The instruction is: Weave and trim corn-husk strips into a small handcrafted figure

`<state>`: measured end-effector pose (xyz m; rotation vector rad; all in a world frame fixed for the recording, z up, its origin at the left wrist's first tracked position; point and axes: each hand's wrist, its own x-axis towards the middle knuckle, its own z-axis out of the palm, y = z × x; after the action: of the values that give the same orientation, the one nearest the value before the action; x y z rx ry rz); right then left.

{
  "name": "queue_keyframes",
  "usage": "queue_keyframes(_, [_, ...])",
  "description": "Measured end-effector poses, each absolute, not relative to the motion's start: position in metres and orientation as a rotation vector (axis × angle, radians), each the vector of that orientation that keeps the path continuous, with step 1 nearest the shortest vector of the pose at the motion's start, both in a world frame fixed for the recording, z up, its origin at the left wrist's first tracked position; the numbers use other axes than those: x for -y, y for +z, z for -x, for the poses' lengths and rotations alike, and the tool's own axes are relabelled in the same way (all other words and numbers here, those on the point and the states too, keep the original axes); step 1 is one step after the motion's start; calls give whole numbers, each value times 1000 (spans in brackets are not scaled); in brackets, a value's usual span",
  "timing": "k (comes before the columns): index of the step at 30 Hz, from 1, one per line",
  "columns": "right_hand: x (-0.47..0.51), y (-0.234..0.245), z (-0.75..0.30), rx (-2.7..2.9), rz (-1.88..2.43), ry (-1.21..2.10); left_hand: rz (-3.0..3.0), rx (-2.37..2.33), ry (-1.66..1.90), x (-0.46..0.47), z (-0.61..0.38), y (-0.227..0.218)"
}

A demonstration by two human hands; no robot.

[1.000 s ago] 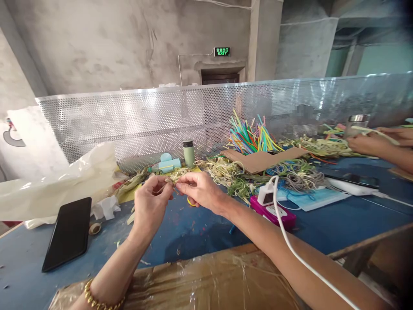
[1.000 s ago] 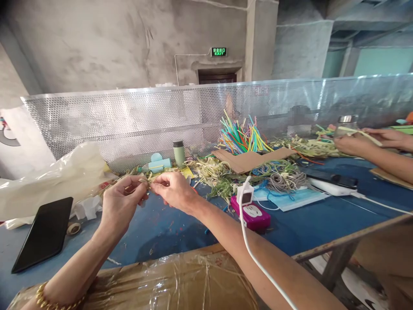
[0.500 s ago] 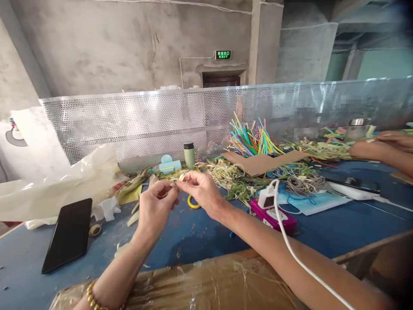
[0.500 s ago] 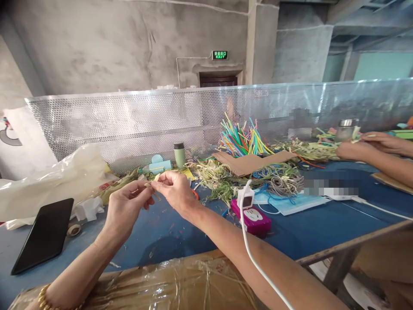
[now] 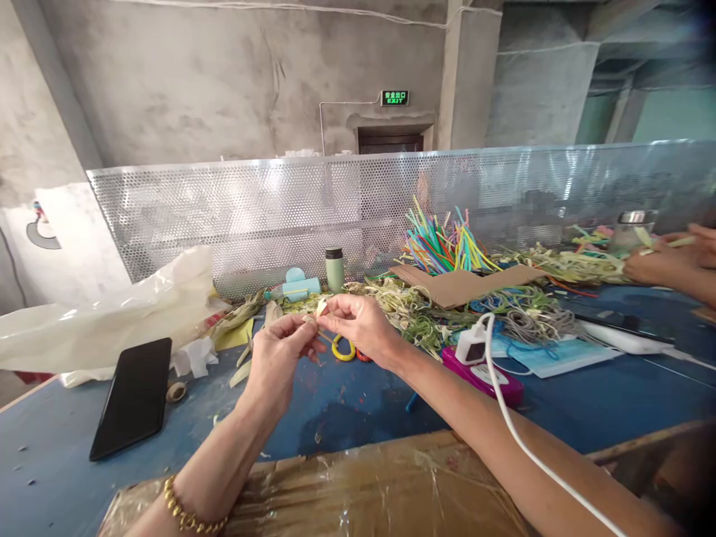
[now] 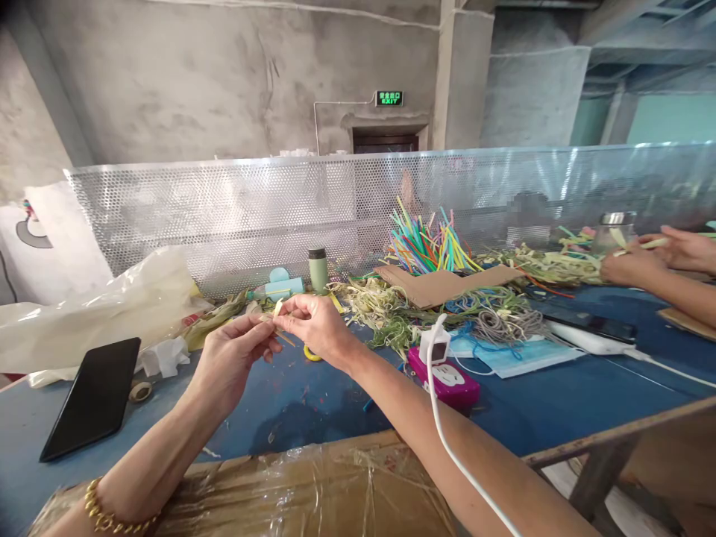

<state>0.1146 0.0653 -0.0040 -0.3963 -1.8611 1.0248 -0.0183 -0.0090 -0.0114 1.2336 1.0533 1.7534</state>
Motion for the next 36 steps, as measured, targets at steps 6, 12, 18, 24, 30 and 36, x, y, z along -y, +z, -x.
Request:
queue_keyframes(6, [-59,2,-117,1843,430,987,-1278,-1021,1700,11,14,-11])
queue_keyframes(12, [-63,8,-126,1893,425,967,-1373,-1066,1681,16,18,-5])
queue_keyframes(18, [-68,10,-130,1920,523,1040,-2095,-1571,1810,19,31,-3])
queue_keyframes(24, [-67,12,-133,1947,584,1170,-2430,-1345,1551,16,30,-5])
queue_keyframes(30, [-68,10,-135,1988,607,1264,-2225,-1387,1515,13,25,-11])
queue_keyframes(36, [-66,13,-137,2033,599,1276,-1888,-1345,1493,10,24,-17])
